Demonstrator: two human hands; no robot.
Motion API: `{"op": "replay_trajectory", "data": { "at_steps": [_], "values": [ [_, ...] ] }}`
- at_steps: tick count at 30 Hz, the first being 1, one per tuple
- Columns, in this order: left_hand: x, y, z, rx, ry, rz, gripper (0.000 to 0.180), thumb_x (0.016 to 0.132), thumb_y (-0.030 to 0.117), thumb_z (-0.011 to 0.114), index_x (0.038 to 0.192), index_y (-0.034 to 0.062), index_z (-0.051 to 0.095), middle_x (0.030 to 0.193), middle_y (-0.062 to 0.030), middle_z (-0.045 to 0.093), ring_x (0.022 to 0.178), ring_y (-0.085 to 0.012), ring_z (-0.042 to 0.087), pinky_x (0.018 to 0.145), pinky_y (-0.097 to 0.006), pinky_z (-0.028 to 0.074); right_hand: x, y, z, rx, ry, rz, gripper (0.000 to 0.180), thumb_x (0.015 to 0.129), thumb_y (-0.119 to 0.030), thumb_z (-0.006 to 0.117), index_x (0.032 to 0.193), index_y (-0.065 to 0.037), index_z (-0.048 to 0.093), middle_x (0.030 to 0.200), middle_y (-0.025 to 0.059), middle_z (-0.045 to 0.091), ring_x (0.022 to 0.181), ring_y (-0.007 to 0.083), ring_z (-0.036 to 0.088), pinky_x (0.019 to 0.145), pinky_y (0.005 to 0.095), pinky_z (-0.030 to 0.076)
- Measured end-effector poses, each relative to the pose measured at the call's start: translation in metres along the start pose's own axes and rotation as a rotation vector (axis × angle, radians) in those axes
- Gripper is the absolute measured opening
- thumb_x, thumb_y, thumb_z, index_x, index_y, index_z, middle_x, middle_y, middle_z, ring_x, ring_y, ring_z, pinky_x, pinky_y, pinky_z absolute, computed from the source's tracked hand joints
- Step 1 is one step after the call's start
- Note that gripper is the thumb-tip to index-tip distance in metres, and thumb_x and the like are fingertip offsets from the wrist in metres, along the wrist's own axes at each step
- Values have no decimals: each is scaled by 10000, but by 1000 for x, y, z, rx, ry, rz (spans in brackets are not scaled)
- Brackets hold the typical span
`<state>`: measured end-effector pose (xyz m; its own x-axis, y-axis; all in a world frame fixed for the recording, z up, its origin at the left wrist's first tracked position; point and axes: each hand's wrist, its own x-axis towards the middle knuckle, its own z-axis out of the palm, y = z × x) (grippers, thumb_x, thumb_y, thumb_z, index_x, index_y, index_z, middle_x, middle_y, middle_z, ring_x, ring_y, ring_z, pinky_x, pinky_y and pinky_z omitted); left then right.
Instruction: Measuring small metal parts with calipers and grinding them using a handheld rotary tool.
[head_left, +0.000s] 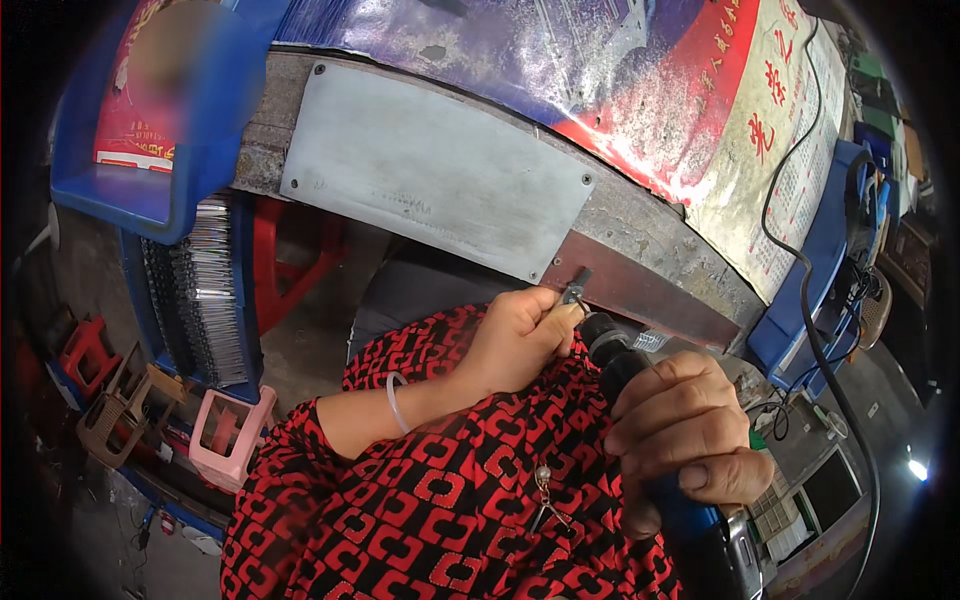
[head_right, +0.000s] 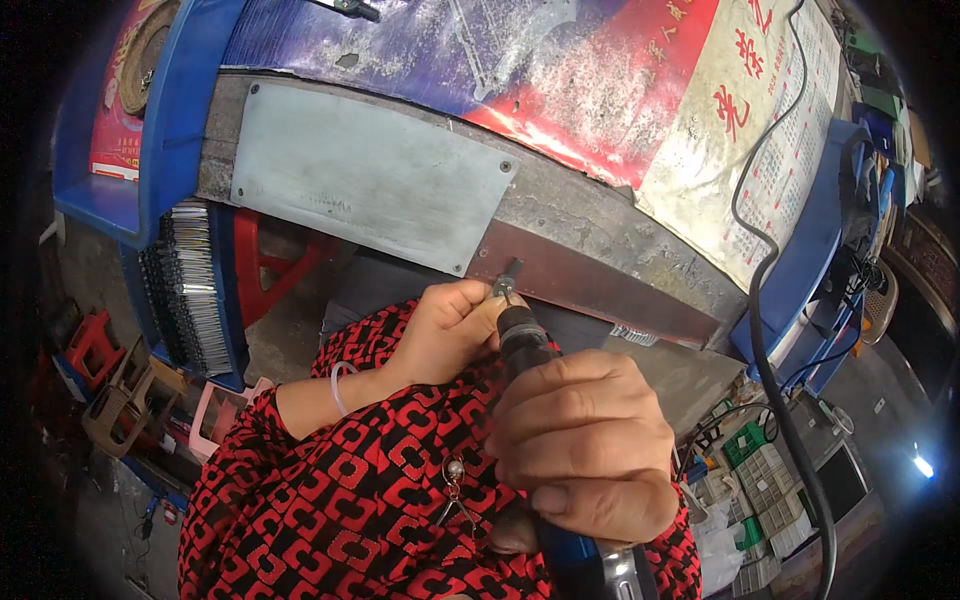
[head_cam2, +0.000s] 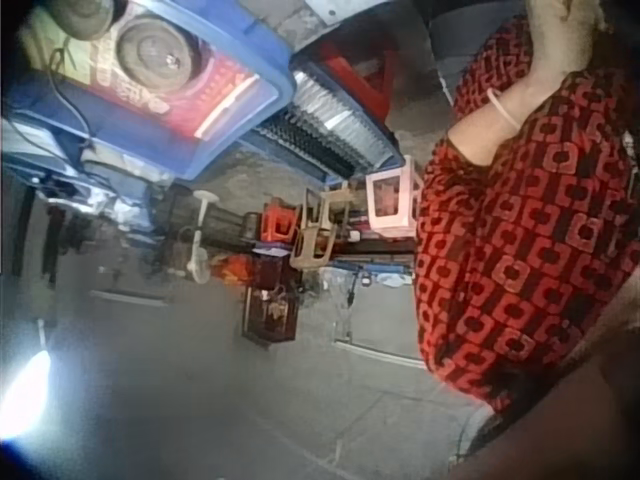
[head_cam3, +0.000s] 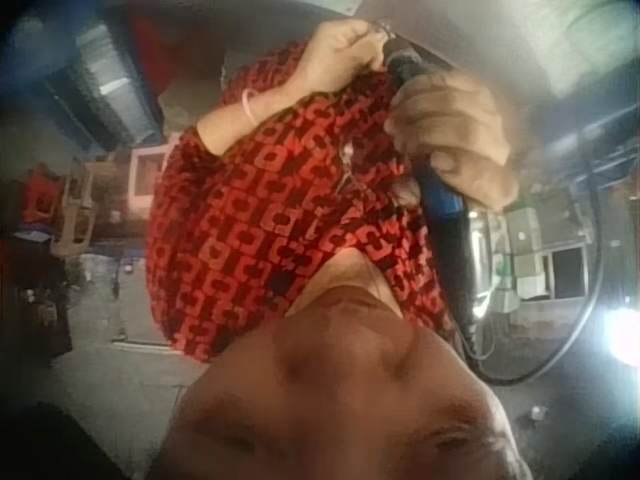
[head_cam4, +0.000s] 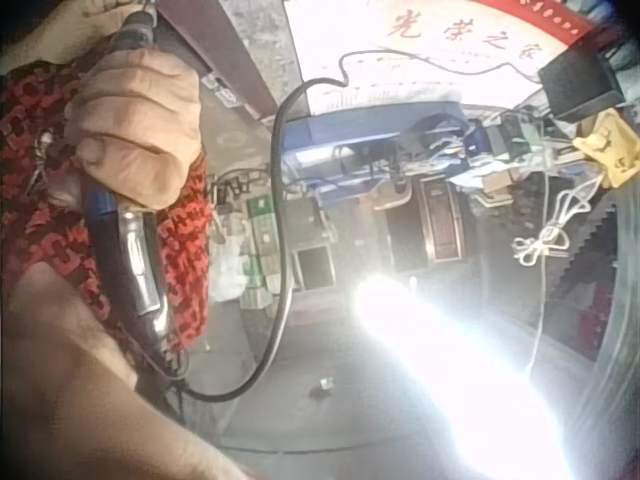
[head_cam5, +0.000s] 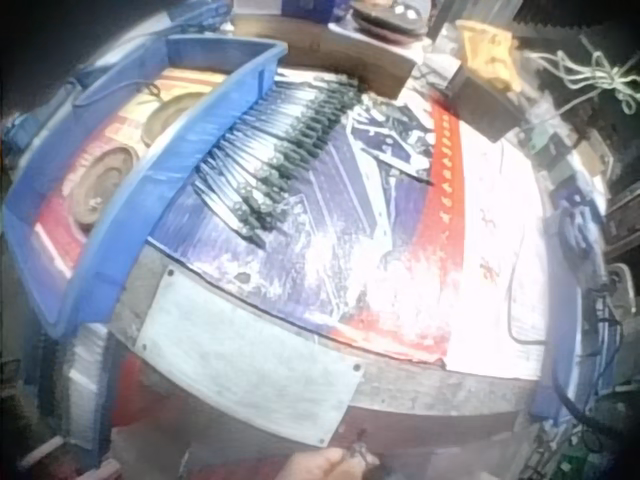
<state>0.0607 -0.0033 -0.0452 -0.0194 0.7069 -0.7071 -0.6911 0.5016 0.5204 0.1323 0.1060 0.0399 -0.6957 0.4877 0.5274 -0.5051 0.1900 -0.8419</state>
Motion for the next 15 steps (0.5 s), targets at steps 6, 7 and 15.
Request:
{"op": "replay_trajectory", "data": {
  "at_steps": [6,7,15],
  "values": [
    [2,-3,0,-16,-16,26,263,889,177,523,680,18,547,582,13,531,537,-44,459,505,-212,381,-1,-2,-7,-160,-161,14,461,773,-314,692,1005,-94,360,726,26,562,561,142,594,473,249,485],
    [2,-4,0,-11,-14,29,263,889,177,523,680,18,547,582,13,531,537,-44,459,505,-212,381,-3,-1,-6,-173,-113,3,475,773,-313,692,1026,-92,356,721,23,556,557,139,585,471,250,479],
    [-2,-3,-1,-50,-36,9,219,888,169,528,819,-22,610,585,13,531,535,-32,458,501,-191,378,-10,-4,-7,-182,-8,-45,500,782,-319,681,1067,-81,346,688,10,531,528,130,553,467,246,463]
  ]
}}
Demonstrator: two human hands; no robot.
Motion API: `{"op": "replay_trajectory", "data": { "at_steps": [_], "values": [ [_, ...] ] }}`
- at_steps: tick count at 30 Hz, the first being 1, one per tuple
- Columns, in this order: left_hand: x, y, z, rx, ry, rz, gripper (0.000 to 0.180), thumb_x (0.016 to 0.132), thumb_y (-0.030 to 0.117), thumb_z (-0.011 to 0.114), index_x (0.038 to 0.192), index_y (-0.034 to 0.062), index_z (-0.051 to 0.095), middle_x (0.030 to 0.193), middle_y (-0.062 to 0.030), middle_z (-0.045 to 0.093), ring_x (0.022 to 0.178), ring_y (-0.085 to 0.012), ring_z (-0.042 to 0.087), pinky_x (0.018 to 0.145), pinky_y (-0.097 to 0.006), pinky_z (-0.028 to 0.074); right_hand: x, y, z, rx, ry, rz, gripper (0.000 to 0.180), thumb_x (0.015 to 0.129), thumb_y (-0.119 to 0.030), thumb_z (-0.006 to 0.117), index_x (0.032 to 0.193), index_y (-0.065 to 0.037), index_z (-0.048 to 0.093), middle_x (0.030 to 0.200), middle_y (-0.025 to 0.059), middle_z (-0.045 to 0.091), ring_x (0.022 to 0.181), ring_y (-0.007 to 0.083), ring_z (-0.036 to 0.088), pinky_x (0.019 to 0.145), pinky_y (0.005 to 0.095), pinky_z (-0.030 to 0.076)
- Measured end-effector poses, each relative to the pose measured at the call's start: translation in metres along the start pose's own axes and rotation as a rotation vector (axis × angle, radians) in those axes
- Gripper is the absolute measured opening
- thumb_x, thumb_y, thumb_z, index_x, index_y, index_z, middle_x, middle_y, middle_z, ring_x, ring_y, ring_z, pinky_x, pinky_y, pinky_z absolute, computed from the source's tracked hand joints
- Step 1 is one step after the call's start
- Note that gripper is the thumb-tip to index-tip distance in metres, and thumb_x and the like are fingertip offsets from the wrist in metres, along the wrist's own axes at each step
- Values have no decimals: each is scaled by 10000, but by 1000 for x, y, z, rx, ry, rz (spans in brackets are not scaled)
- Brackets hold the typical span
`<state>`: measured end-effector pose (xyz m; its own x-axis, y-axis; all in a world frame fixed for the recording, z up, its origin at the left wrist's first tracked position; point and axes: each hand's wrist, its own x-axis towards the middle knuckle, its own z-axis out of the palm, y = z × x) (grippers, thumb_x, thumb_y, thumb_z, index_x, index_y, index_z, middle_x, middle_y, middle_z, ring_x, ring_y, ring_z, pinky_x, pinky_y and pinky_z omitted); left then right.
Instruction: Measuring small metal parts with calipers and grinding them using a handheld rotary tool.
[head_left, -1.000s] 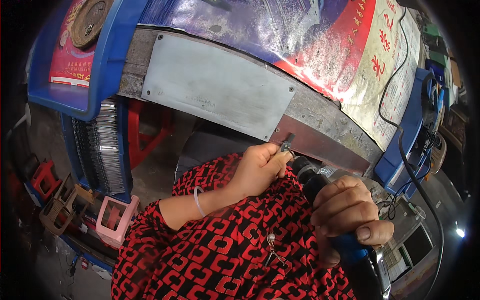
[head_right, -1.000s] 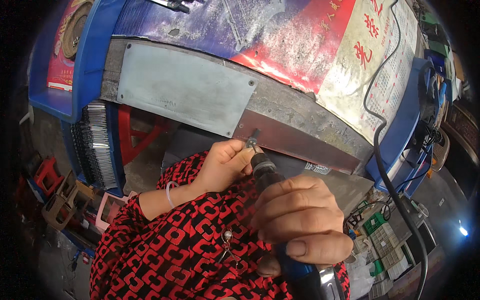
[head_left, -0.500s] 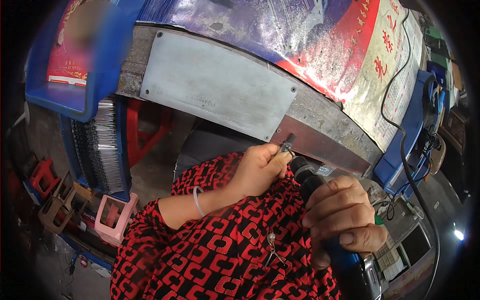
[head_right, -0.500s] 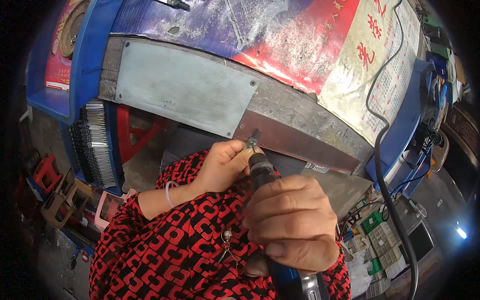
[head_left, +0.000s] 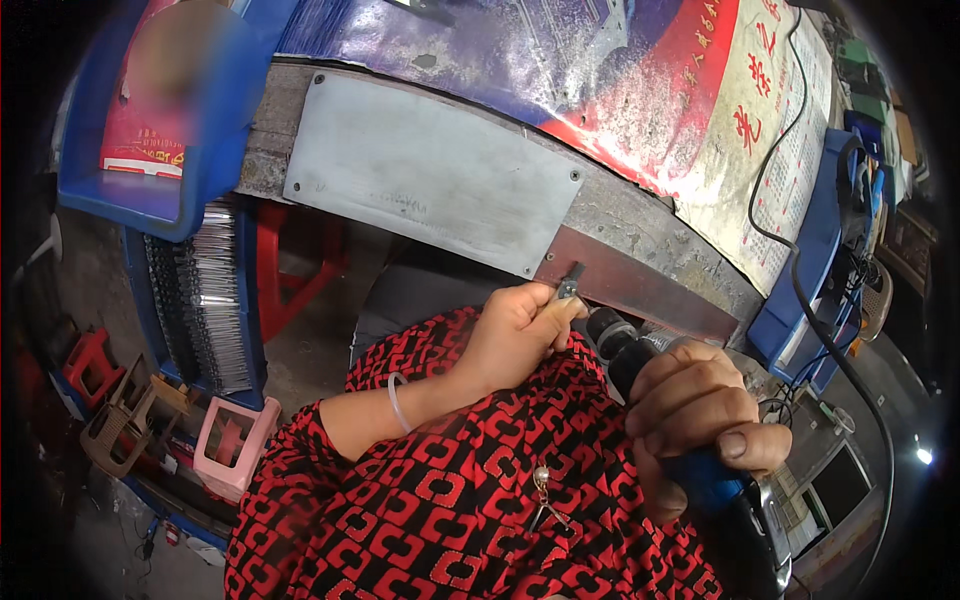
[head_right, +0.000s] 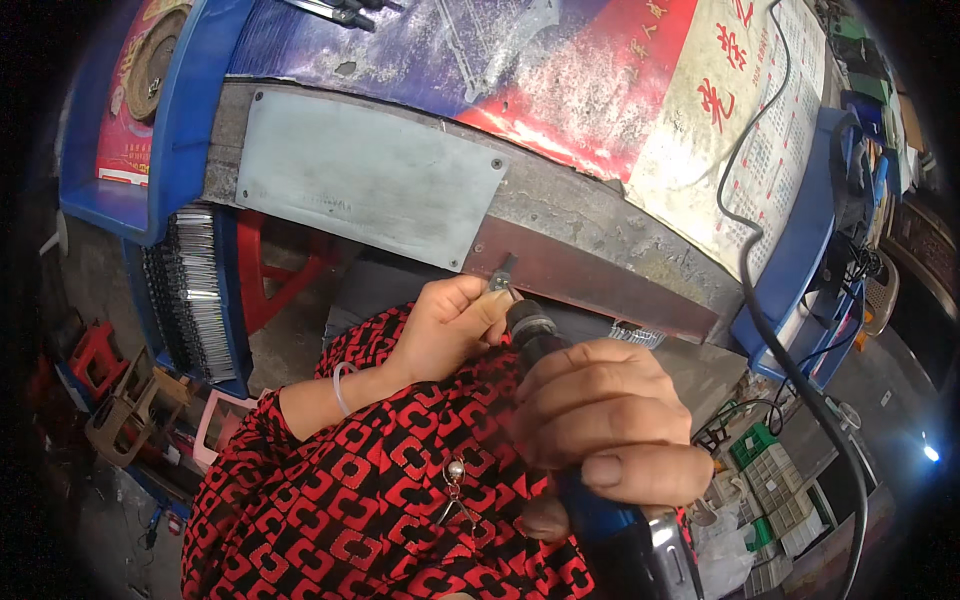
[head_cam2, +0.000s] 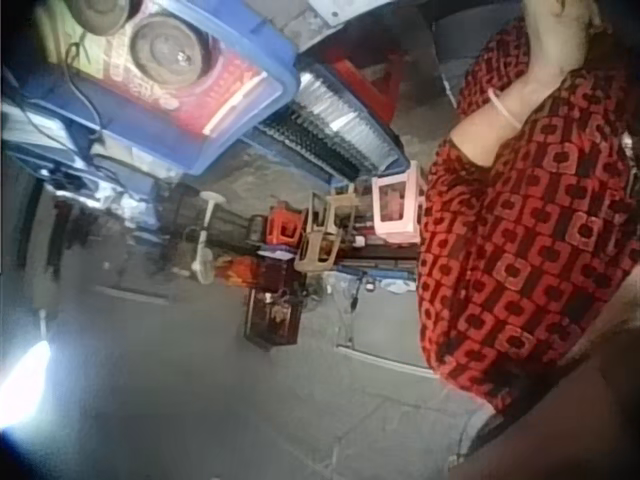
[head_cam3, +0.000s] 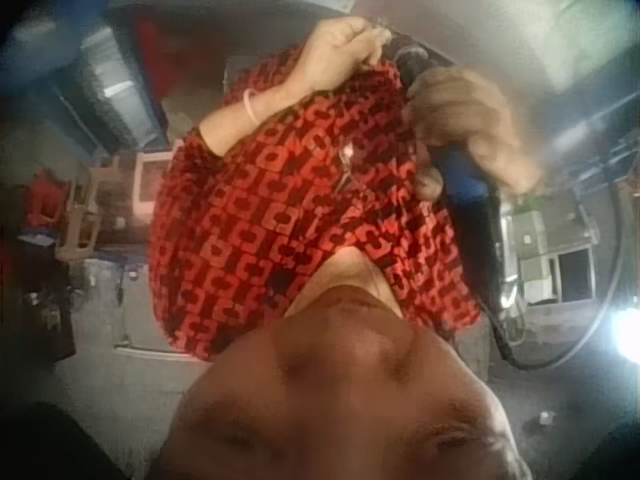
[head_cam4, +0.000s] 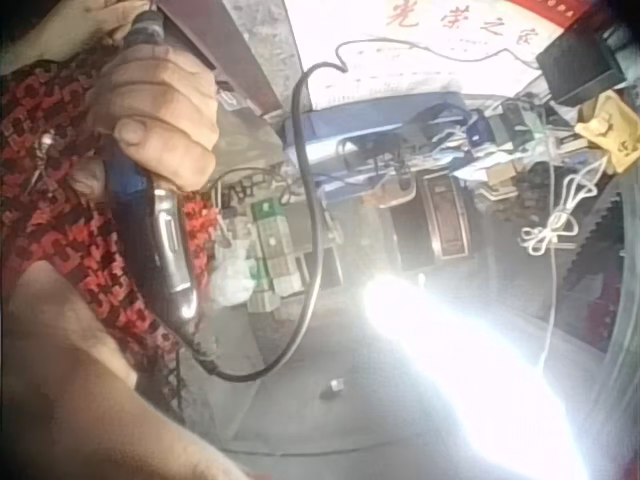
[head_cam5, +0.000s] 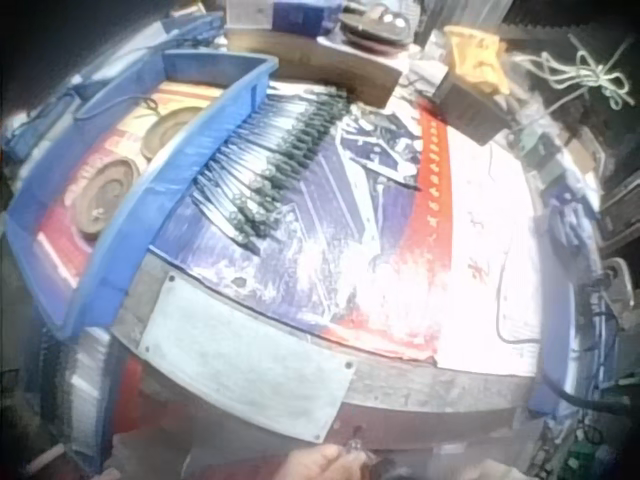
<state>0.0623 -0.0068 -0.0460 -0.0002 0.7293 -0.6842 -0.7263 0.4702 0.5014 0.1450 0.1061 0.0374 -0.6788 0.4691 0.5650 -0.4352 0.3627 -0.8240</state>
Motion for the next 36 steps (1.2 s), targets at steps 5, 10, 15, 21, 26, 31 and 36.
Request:
{"op": "replay_trajectory", "data": {
  "at_steps": [5,10,15,21,26,31,36],
  "values": [
    [3,5,1,5,-14,0,209,887,161,527,816,-17,608,588,12,534,537,-35,465,504,-189,382,1,5,-2,27,8,-5,481,783,-303,682,1051,-77,353,676,20,536,524,132,560,462,257,473],
    [2,9,0,11,6,25,216,884,165,532,765,-3,598,587,14,536,545,-32,467,507,-191,382,8,5,-5,31,-80,5,466,776,-283,691,1029,-66,365,677,30,549,533,151,579,465,266,483],
    [1,6,-1,177,37,123,284,878,190,546,629,55,525,577,23,527,538,-35,449,491,-210,375,11,8,-3,72,-85,-66,493,714,-239,747,988,-35,392,624,76,576,503,193,593,473,293,492],
    [0,3,-2,158,-105,23,323,922,282,488,683,69,535,559,35,466,456,-41,368,436,-191,289,-8,-11,0,76,261,94,533,710,-248,752,1007,-53,354,644,63,511,534,185,546,510,299,463],
    [-8,14,-7,68,-316,183,234,956,253,407,1076,60,466,647,25,478,490,-32,362,442,-177,284,-1,-21,-19,-144,372,415,493,642,-90,746,1034,-18,456,658,72,567,589,191,568,585,274,466],
    [-17,39,-2,225,-326,206,201,960,221,399,1088,69,424,662,15,475,500,-24,351,449,-158,283,16,-18,-33,-702,110,634,454,609,-158,790,958,-36,527,703,124,611,638,260,633,537,309,465],
    [-16,40,-4,161,-355,211,165,957,227,413,990,73,460,651,11,478,486,-25,365,438,-159,289,8,-13,-31,-950,11,714,494,581,-188,794,956,-36,510,768,158,614,706,357,598,589,426,457]
  ]
}}
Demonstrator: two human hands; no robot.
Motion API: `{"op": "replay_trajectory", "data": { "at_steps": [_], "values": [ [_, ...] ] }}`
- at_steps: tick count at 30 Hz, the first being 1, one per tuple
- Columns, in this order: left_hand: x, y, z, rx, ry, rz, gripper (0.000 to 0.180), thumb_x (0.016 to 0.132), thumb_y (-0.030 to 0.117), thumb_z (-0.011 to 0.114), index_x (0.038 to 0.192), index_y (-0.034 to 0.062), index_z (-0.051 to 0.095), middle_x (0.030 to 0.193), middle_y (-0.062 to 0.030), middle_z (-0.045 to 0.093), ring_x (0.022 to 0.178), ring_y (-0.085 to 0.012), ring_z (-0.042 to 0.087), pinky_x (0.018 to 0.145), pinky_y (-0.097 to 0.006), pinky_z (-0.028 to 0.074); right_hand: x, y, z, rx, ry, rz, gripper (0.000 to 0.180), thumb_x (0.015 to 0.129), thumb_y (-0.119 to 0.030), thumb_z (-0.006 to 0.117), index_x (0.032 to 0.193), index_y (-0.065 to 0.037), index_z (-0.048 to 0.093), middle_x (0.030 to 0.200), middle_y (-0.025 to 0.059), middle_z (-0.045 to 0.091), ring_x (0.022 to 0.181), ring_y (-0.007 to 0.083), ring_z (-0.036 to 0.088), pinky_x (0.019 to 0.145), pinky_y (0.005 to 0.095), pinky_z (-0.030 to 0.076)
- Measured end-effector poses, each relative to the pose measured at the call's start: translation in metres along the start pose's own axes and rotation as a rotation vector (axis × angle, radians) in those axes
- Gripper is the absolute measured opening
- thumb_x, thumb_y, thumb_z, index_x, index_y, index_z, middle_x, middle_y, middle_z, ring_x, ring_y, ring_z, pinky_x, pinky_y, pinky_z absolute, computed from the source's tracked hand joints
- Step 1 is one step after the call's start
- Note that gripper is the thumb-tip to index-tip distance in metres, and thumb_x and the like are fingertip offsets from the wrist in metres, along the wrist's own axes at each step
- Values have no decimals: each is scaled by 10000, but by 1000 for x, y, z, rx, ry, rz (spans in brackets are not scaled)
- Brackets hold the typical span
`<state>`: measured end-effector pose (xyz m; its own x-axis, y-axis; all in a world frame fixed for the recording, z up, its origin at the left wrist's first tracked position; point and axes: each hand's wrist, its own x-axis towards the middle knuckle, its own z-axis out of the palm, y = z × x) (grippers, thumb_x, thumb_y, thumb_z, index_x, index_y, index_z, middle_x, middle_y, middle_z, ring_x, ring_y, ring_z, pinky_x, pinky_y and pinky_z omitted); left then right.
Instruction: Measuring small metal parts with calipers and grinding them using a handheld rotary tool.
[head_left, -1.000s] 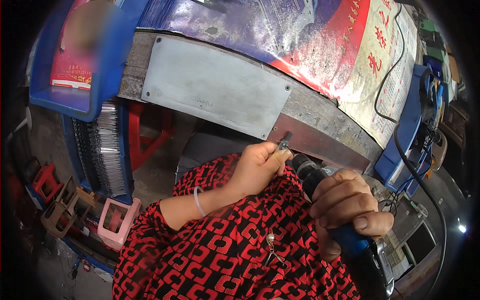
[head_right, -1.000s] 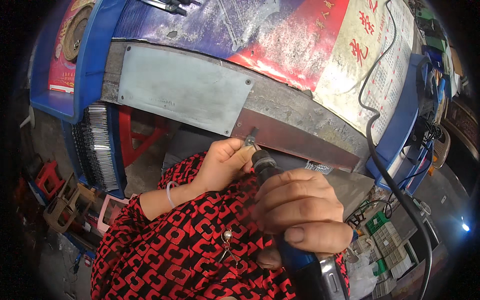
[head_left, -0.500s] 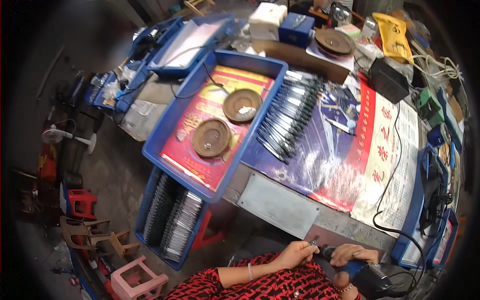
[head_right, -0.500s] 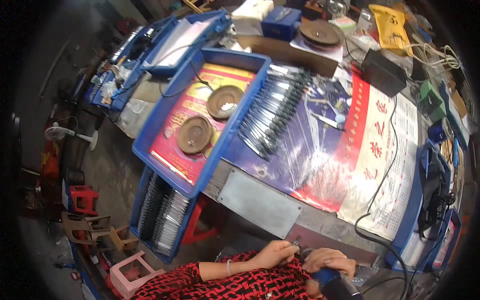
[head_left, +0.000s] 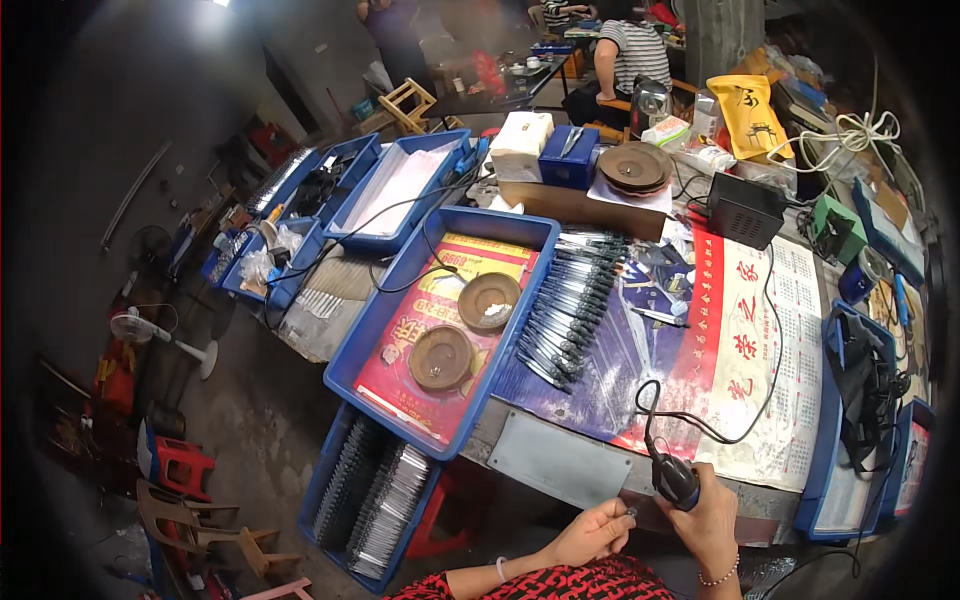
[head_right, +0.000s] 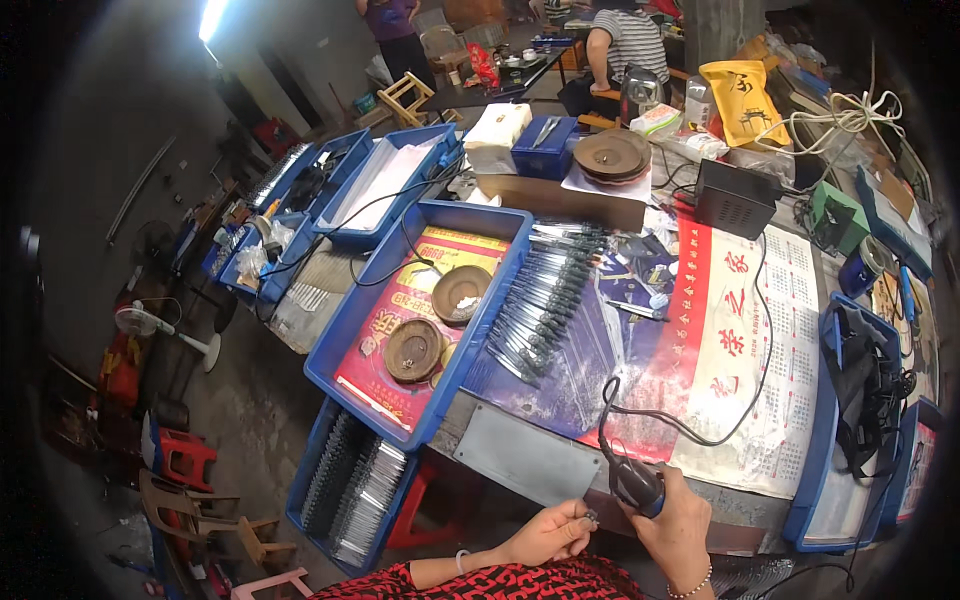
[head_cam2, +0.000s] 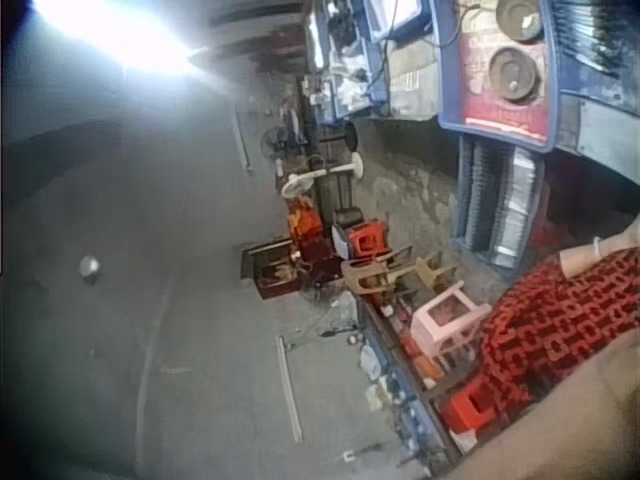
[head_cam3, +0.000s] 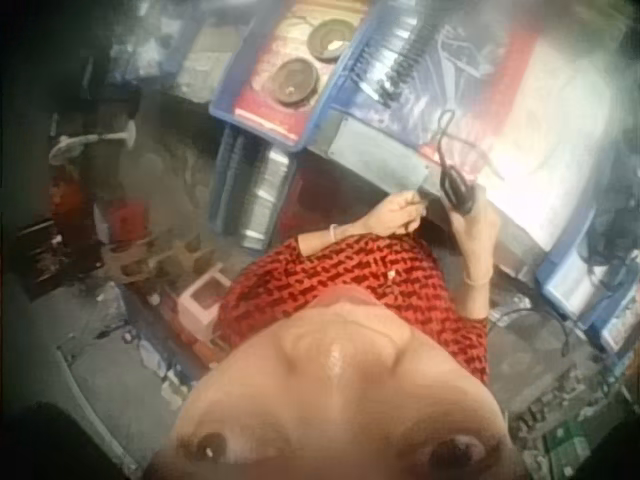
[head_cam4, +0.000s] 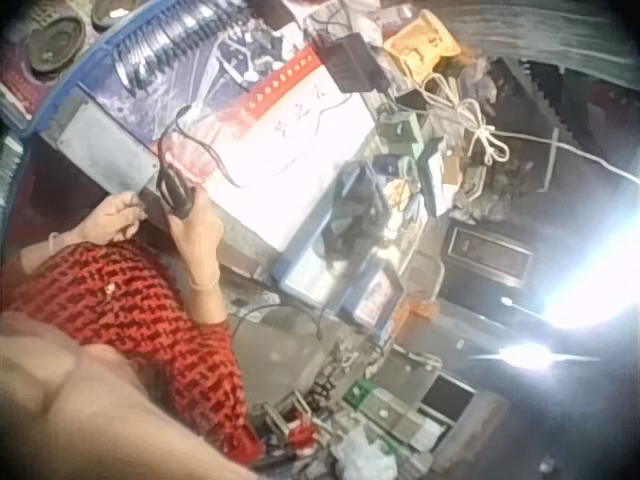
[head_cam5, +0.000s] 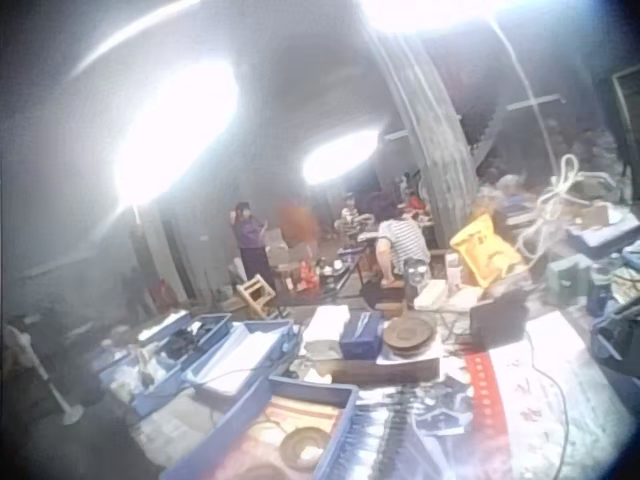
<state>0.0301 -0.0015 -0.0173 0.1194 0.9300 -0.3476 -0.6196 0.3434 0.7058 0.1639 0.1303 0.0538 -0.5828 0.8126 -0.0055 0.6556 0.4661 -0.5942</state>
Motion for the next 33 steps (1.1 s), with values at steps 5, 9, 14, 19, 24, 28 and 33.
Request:
{"op": "replay_trajectory", "data": {
  "at_steps": [5,9,14,19,24,28,33],
  "values": [
    [0,6,21,108,137,14,195,945,228,443,1022,56,493,624,16,493,473,-32,440,434,-168,351,5,13,5,-257,-114,29,525,608,-242,772,981,-33,466,854,152,529,782,356,551,620,409,441],
    [-2,19,12,378,67,154,251,913,137,496,1108,-11,553,830,-19,527,709,-76,523,653,-214,452,22,33,22,-317,-34,-215,515,597,-303,754,926,-19,477,848,142,490,809,312,492,657,377,432],
    [1,46,16,371,256,185,113,830,85,612,848,-25,628,712,32,509,632,-38,450,567,-198,373,26,16,17,-367,1,-225,461,653,-300,714,978,-50,502,886,102,504,839,272,488,738,383,357],
    [9,46,20,136,318,116,121,859,62,562,885,-38,627,703,18,499,561,-34,414,505,-175,338,-16,3,29,383,-134,-281,141,778,-136,614,834,-13,573,753,128,526,716,309,535,632,383,433],
    [3,27,14,210,217,113,212,880,70,539,1043,-46,608,747,26,418,542,-28,373,498,-175,338,-38,12,51,816,-391,-105,101,785,-89,586,799,11,596,715,129,570,628,239,559,571,324,439],
    [-5,24,9,395,163,34,208,883,83,539,1032,-42,615,757,21,441,571,-39,390,555,-187,369,-49,15,56,867,-505,7,134,777,-110,622,747,20,611,658,101,573,591,152,532,548,295,421],
    [-8,18,0,540,102,92,201,883,100,542,1015,-24,629,767,5,476,665,-64,425,585,-198,358,-53,18,60,862,-645,64,107,804,-79,620,803,26,640,749,87,623,678,119,560,619,263,442]
  ]
}}
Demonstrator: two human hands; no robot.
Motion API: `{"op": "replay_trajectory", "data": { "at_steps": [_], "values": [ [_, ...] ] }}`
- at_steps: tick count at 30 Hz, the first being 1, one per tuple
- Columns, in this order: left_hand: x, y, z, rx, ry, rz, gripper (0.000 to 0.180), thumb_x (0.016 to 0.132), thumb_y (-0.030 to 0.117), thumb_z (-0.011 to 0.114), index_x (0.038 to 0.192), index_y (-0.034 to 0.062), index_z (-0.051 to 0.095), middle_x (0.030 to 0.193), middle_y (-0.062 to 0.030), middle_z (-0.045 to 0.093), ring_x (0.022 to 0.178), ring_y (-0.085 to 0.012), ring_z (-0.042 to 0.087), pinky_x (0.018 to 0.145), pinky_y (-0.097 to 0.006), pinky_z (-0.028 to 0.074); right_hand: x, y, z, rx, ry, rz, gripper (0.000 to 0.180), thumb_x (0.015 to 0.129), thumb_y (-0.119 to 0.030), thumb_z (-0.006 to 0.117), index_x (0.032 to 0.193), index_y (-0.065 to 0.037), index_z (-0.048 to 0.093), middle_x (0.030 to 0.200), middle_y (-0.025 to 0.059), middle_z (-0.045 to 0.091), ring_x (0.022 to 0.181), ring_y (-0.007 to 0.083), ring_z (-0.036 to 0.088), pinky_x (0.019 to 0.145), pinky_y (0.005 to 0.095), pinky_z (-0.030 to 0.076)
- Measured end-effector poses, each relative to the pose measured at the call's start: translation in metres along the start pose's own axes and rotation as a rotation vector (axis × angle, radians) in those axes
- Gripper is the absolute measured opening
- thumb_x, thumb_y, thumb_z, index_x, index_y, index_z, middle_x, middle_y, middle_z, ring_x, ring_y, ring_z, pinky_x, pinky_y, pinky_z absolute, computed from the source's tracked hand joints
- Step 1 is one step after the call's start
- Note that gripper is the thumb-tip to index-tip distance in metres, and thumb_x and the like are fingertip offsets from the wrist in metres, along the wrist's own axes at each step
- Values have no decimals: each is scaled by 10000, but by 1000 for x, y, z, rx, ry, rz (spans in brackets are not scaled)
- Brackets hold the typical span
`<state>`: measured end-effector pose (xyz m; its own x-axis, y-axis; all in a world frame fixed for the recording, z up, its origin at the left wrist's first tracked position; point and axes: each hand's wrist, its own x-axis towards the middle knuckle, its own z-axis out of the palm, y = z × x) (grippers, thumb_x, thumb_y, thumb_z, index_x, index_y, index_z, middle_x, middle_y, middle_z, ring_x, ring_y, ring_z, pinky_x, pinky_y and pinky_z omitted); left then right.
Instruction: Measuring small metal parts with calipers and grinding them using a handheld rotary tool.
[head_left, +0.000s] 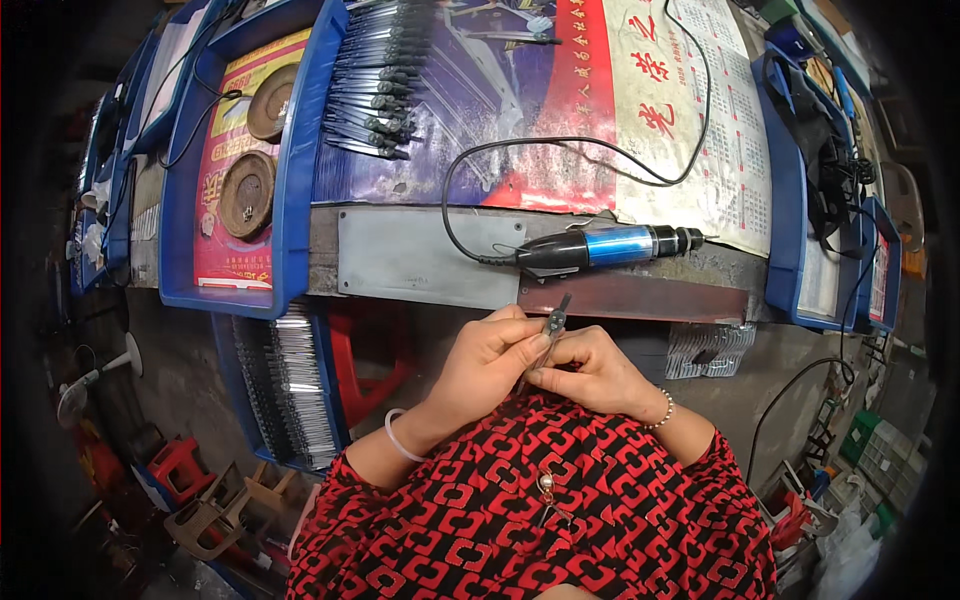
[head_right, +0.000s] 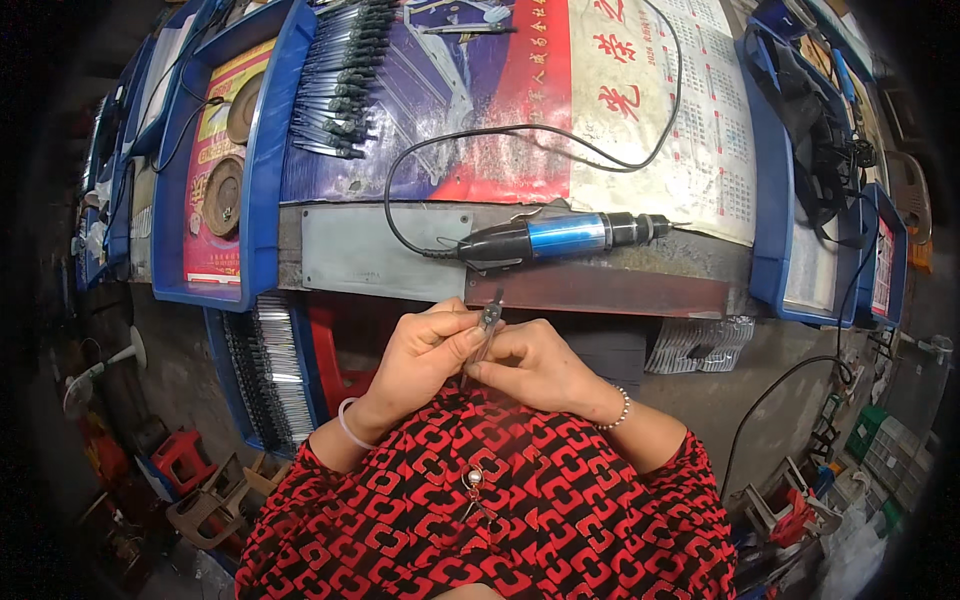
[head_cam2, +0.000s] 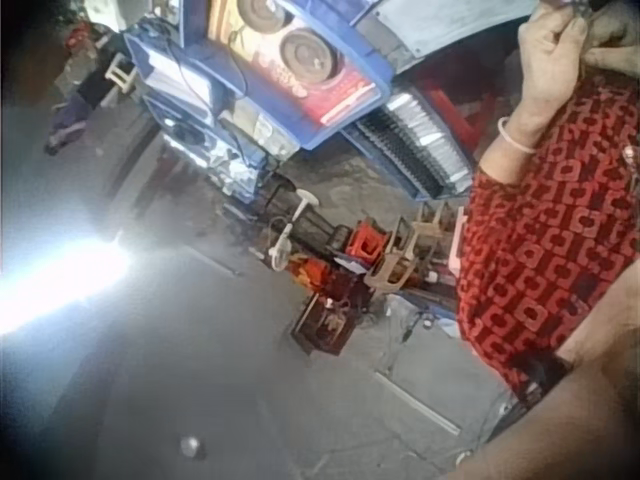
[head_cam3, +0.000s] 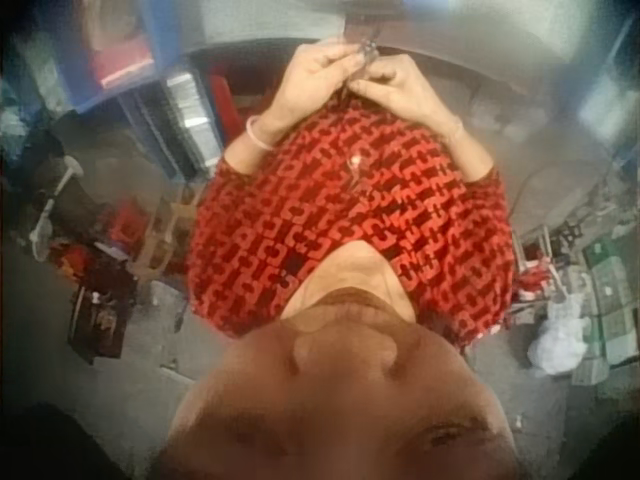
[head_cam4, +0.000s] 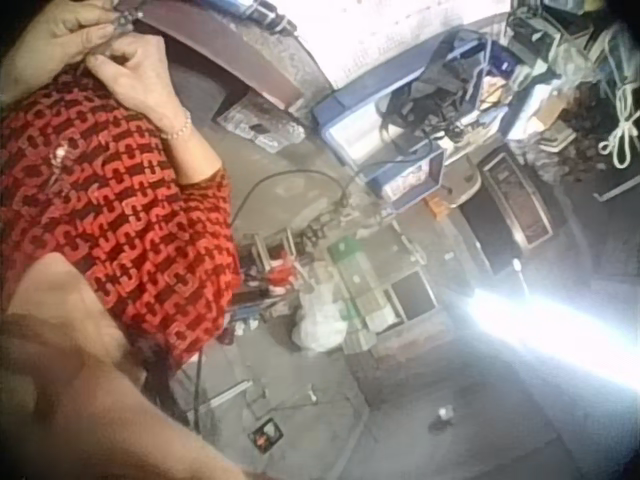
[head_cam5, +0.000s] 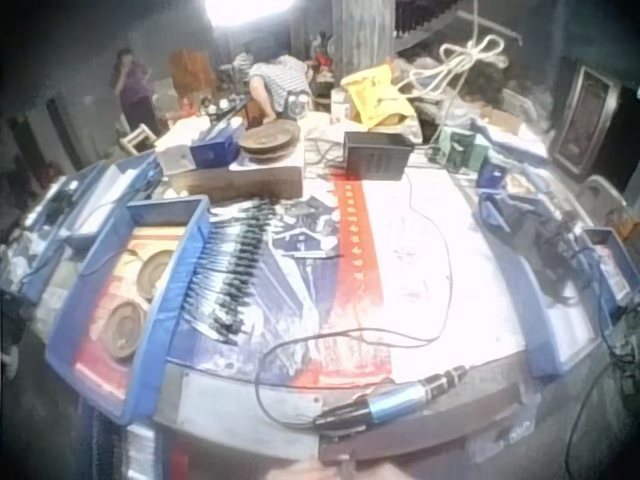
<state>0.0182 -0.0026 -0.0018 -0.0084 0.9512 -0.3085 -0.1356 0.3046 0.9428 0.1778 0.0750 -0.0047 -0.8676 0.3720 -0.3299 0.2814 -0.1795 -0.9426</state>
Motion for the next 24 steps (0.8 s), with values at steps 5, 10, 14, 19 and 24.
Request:
{"op": "replay_trajectory", "data": {
  "at_steps": [5,10,14,19,24],
  "values": [
    [-3,-1,-6,47,-4,7,198,879,101,547,1017,-14,632,738,3,462,662,-64,411,569,-203,346,2,3,4,26,-25,34,111,804,-78,619,814,31,641,750,85,623,680,118,557,619,265,441],
    [-7,-1,-11,73,-31,-15,193,877,91,547,1015,-13,633,725,7,450,655,-60,406,564,-204,343,3,1,5,5,-60,43,115,802,-79,623,827,32,641,760,91,629,694,125,568,636,265,448],
    [-8,-3,-14,77,-47,-18,187,876,86,546,1000,-22,635,733,5,464,647,-57,416,555,-204,348,3,5,7,14,-83,58,122,797,-78,630,841,35,640,771,99,632,710,130,575,646,272,452],
    [-2,-4,-21,-69,-94,-115,224,862,92,567,1043,-31,614,785,0,532,645,-58,473,561,-191,382,7,8,3,219,-156,100,148,814,-94,607,734,30,620,618,12,566,566,49,465,512,228,385],
    [10,-7,-34,-939,-368,-340,320,793,143,661,1051,-22,567,827,-36,565,731,-92,555,646,-195,448,14,-11,-5,503,-255,196,139,837,-107,606,799,25,629,698,25,621,628,57,545,558,221,427]
  ]
}}
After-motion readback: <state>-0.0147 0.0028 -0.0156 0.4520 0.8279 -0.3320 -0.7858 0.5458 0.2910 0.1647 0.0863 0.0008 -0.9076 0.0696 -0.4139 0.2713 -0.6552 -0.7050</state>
